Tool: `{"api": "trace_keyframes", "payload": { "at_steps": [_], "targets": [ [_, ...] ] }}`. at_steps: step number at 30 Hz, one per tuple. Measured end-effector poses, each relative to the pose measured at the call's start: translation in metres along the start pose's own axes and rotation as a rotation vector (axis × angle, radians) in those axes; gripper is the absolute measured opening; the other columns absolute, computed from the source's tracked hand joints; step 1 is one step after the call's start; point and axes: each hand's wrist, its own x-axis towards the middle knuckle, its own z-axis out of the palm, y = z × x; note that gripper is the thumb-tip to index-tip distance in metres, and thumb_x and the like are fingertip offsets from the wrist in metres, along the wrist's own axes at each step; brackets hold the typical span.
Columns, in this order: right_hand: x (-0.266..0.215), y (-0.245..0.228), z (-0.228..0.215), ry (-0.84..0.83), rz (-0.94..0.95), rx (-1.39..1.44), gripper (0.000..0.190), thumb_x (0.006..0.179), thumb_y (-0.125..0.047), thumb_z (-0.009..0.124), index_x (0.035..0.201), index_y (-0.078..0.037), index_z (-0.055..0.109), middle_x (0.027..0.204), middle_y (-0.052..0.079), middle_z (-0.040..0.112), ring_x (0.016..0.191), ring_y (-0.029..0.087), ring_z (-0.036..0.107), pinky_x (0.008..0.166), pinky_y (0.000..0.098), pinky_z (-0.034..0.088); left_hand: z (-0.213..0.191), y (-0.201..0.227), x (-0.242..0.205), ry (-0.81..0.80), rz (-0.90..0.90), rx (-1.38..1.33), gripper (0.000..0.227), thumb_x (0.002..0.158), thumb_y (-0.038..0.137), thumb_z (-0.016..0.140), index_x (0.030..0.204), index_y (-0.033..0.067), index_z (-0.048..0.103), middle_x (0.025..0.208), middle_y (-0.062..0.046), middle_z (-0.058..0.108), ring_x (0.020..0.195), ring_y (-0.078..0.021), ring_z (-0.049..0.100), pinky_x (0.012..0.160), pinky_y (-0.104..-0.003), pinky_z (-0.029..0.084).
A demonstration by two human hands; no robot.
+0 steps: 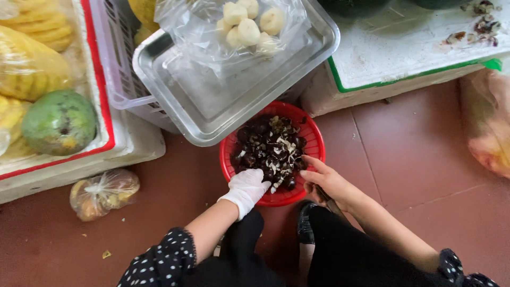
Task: Peeling the dark skin off root vegetables using a small knife and sorting them into a tray.
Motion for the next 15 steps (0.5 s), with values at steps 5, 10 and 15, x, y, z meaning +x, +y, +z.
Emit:
{"api": "trace_keyframes", "payload": {
  "at_steps": [5, 10, 15],
  "targets": [
    [-0.011, 0.003, -0.018, 0.060, -0.068, 0.126, 0.066, 0.098, -0.022, 0.066, 0.158, -0.013, 0.042, 0.066, 0.027, 0.060, 0.033, 0.028, 0.054, 0.021, 0.0348, 0.037, 0.028, -0.006, 0.044, -0.016, -0.018, 0.126, 0.040, 0.097, 0.048, 0.060, 0.114, 0.0145, 0.074, 0.116, -0.008, 0.077, 0.116, -0.0303, 0.072, 0.097, -0.049, 0.058],
    [-0.005, 0.012, -0.034, 0.089, -0.104, 0.194, 0.062, 0.099, -0.024, 0.066, 0.156, -0.013, 0.045, 0.067, 0.026, 0.059, 0.034, 0.027, 0.052, 0.023, 0.0347, 0.036, 0.054, 0.001, 0.061, 0.169, 0.161, 0.165, 0.035, 0.098, 0.046, 0.052, 0.105, 0.0172, 0.072, 0.103, -0.007, 0.076, 0.103, -0.0310, 0.074, 0.086, -0.050, 0.060],
    [-0.019, 0.003, -0.034, 0.089, -0.116, 0.237, 0.061, 0.098, -0.024, 0.066, 0.155, -0.012, 0.045, 0.066, 0.025, 0.059, 0.034, 0.025, 0.050, 0.024, 0.0332, 0.034, 0.148, 0.028, 0.127, 0.250, 0.354, 0.351, 0.040, 0.106, 0.034, 0.041, 0.089, 0.0124, 0.071, 0.078, -0.008, 0.075, 0.074, -0.0352, 0.077, 0.062, -0.056, 0.060]
  ]
}}
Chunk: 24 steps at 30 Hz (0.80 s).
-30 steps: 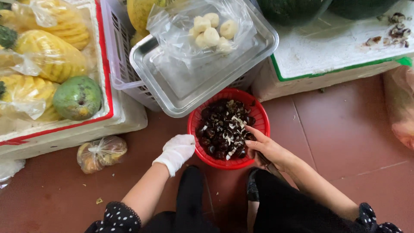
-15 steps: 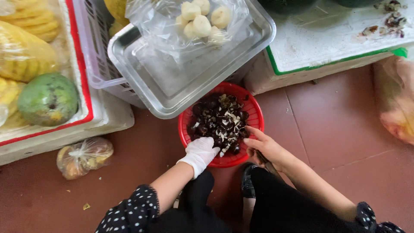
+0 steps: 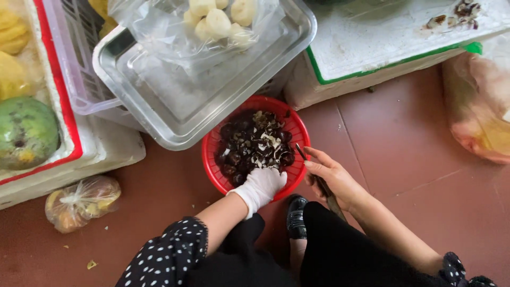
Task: Peeling the dark skin off root vegetables using a small knife and sorting them into a tray.
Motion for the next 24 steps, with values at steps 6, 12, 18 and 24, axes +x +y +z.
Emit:
{"api": "trace_keyframes", "payload": {
  "at_steps": [6, 12, 18, 24],
  "targets": [
    [-0.016, -0.007, -0.005, 0.006, -0.002, 0.016, 0.063, 0.097, -0.022, 0.066, 0.155, -0.009, 0.045, 0.066, 0.024, 0.058, 0.033, 0.025, 0.049, 0.023, 0.0330, 0.034, 0.035, 0.022, 0.013, 0.429, 0.234, 0.352, 0.022, 0.090, 0.010, 0.048, 0.081, 0.0141, 0.068, 0.068, -0.006, 0.064, 0.060, -0.0303, 0.067, 0.046, -0.062, 0.047],
    [-0.021, -0.015, -0.029, -0.055, -0.135, 0.098, 0.053, 0.102, -0.018, 0.053, 0.154, -0.014, 0.045, 0.066, 0.023, 0.057, 0.034, 0.028, 0.052, 0.026, 0.0339, 0.037, -0.103, 0.016, -0.005, -0.134, 0.106, 0.070, 0.042, 0.084, 0.050, 0.070, 0.111, 0.0190, 0.070, 0.099, -0.007, 0.071, 0.092, -0.0339, 0.075, 0.072, -0.056, 0.061],
    [-0.024, -0.040, -0.035, -0.235, -0.337, 0.180, 0.060, 0.101, -0.023, 0.056, 0.159, -0.018, 0.040, 0.067, 0.016, 0.050, 0.038, 0.024, 0.050, 0.033, 0.0326, 0.043, -0.264, 0.042, -0.085, -0.010, -0.269, -1.685, 0.057, 0.083, 0.001, 0.080, 0.137, 0.0080, 0.065, 0.067, -0.012, 0.063, 0.032, -0.0130, 0.050, 0.024, -0.023, 0.041],
    [-0.047, -0.068, -0.013, -0.440, -0.454, 0.203, 0.068, 0.097, -0.013, 0.058, 0.161, -0.014, 0.036, 0.065, 0.014, 0.050, 0.033, 0.016, 0.043, 0.029, 0.0271, 0.039, -0.300, 0.040, -0.116, 0.215, -0.012, -1.924, 0.052, 0.081, -0.006, 0.074, 0.132, 0.0013, 0.064, 0.124, -0.017, 0.072, 0.099, -0.0227, 0.072, 0.076, -0.028, 0.064]
  ]
}}
